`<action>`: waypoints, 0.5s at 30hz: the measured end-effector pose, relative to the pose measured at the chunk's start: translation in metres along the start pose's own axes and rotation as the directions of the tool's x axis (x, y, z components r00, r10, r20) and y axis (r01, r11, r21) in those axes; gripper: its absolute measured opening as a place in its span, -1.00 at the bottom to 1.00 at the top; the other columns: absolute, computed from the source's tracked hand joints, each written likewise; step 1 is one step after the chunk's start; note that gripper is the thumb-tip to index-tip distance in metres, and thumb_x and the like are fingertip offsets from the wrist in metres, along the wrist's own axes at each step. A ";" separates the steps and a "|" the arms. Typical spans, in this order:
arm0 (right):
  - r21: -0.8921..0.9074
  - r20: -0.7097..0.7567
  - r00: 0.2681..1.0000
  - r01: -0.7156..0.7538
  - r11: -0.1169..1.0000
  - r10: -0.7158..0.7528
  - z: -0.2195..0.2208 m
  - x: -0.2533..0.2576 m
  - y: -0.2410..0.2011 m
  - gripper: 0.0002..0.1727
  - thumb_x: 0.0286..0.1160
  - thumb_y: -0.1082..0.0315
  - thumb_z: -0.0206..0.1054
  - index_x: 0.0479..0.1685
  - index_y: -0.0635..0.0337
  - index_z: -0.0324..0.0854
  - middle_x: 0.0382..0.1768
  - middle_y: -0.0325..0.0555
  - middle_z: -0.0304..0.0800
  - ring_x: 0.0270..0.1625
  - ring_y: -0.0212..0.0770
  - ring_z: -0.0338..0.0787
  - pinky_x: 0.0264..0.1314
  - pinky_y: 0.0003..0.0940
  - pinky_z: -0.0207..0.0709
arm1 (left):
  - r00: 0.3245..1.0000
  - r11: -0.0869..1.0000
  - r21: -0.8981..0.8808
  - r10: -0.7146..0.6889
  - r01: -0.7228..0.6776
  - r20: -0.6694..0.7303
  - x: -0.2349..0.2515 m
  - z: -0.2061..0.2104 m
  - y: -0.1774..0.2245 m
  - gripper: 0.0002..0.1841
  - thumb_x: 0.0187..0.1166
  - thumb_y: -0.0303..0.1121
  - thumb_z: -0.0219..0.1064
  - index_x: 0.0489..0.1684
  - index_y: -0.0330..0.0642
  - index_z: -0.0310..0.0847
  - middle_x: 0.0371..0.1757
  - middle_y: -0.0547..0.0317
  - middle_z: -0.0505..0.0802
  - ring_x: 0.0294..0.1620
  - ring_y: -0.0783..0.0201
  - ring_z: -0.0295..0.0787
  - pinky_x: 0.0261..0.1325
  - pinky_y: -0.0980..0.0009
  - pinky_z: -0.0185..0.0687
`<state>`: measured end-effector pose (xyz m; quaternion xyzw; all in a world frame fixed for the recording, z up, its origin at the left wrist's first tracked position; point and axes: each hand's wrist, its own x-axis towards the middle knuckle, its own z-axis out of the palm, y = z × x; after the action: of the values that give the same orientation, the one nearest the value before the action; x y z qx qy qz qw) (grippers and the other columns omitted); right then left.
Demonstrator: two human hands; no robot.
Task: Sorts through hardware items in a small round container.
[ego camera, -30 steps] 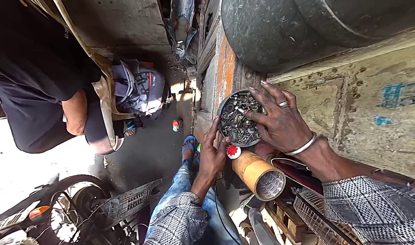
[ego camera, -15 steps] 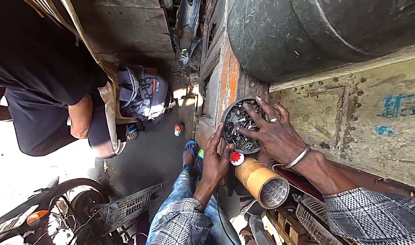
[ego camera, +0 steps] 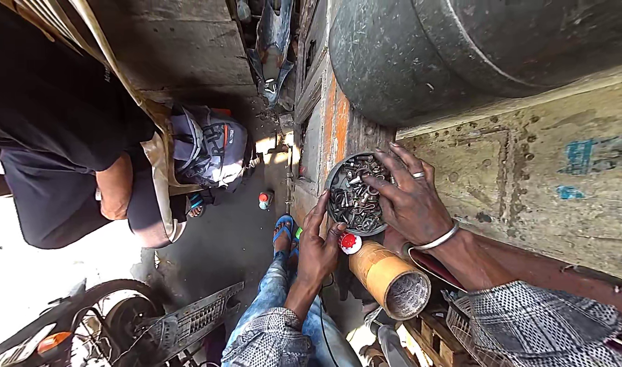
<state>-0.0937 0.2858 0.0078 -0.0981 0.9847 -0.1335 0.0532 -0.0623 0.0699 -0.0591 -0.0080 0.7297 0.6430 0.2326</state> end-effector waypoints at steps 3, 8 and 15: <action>-0.109 0.042 0.999 -0.003 0.994 0.007 0.002 0.012 -0.007 -0.52 0.50 0.47 0.21 0.38 -0.05 0.75 0.76 0.09 0.32 0.85 0.28 0.08 0.74 0.32 0.02 | 1.000 1.000 -0.005 -0.002 0.002 0.005 0.000 0.000 -0.003 -0.29 0.66 -0.16 0.35 0.85 0.33 0.19 0.73 0.35 0.49 0.62 0.30 0.51 0.61 0.18 0.49; -0.221 0.153 0.988 0.028 0.975 0.007 0.003 0.014 -0.005 -0.31 0.34 0.54 0.38 0.48 -0.37 0.68 0.83 0.09 0.17 0.88 0.32 -0.04 0.70 0.40 -0.02 | 1.000 1.000 0.003 -0.011 0.011 -0.022 0.000 0.002 -0.005 -0.28 0.61 -0.17 0.39 0.83 0.23 0.24 0.66 0.31 0.57 0.51 0.32 0.60 0.54 0.22 0.56; -0.025 0.091 0.986 0.140 0.990 -0.137 0.000 -0.013 0.001 -0.54 0.36 0.47 0.35 0.12 -0.34 0.87 0.75 -0.01 0.36 0.84 0.24 0.12 0.71 0.28 0.08 | 0.999 0.999 -0.020 0.028 -0.029 -0.042 0.001 0.002 -0.008 -0.26 0.59 -0.15 0.39 0.83 0.11 0.24 0.62 0.25 0.62 0.48 0.32 0.64 0.52 0.28 0.58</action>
<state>-0.0810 0.2894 0.0089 -0.1729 0.9741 -0.1170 0.0863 -0.0600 0.0707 -0.0672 -0.0135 0.7278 0.6533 0.2079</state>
